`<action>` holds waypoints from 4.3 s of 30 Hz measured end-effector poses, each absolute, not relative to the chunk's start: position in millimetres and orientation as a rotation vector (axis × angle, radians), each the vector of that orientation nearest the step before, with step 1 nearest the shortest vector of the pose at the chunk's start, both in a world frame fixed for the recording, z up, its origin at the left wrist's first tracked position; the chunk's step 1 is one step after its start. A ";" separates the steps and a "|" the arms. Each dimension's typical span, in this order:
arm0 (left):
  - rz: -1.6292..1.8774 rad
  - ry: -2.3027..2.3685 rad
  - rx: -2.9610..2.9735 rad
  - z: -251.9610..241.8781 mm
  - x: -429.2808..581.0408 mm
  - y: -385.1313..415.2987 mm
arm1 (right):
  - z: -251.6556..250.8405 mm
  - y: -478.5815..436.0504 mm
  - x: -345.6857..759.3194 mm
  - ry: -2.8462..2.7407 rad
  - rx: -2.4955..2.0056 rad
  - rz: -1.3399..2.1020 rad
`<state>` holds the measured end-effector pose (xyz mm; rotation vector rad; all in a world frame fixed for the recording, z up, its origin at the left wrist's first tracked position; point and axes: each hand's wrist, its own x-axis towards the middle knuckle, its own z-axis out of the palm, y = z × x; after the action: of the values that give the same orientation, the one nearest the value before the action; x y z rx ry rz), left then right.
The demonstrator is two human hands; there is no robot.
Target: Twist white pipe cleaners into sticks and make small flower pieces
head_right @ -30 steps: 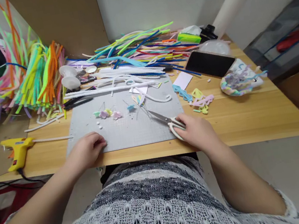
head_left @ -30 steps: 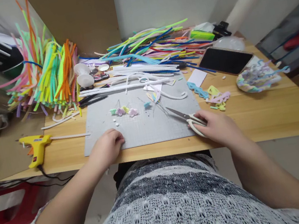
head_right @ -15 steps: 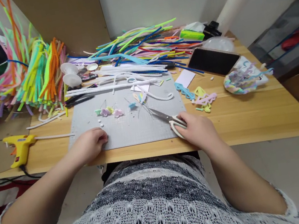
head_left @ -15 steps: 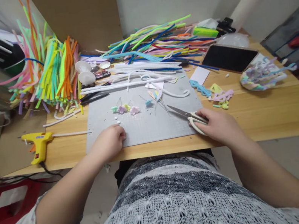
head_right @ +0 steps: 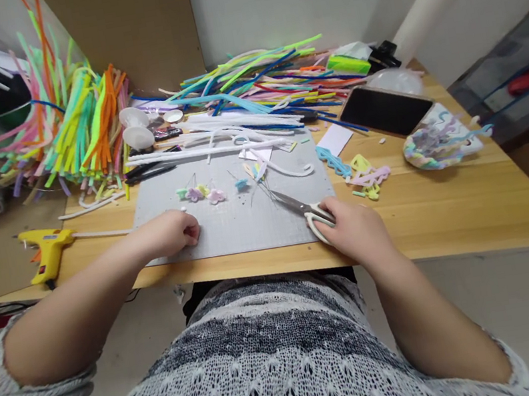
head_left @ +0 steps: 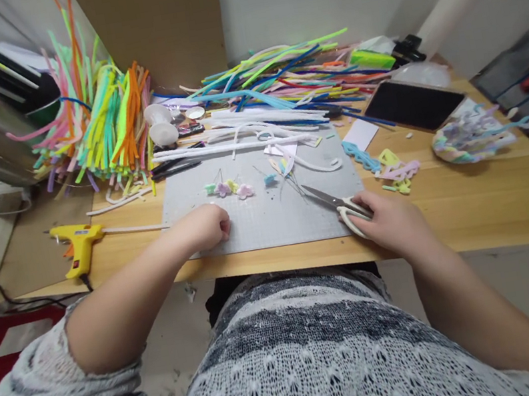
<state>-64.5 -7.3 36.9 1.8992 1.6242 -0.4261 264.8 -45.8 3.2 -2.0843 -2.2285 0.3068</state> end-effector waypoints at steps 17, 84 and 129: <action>-0.703 1.690 2.087 51.2 -47.1 12.4 | 8.2 -41.1 275.5 -2.576 -1.697 0.367; 0.294 2.451 1.761 36.4 -265.4 26.6 | -39.5 -36.8 289.5 -1.257 -1.359 0.114; 0.927 0.842 0.561 38.0 -13.3 -72.9 | 29.5 -63.8 181.4 -2.175 -0.867 0.425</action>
<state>-13.3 -72.9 38.0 0.5608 0.8418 0.9274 181.4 -63.8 29.5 -0.8668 -2.1747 0.4249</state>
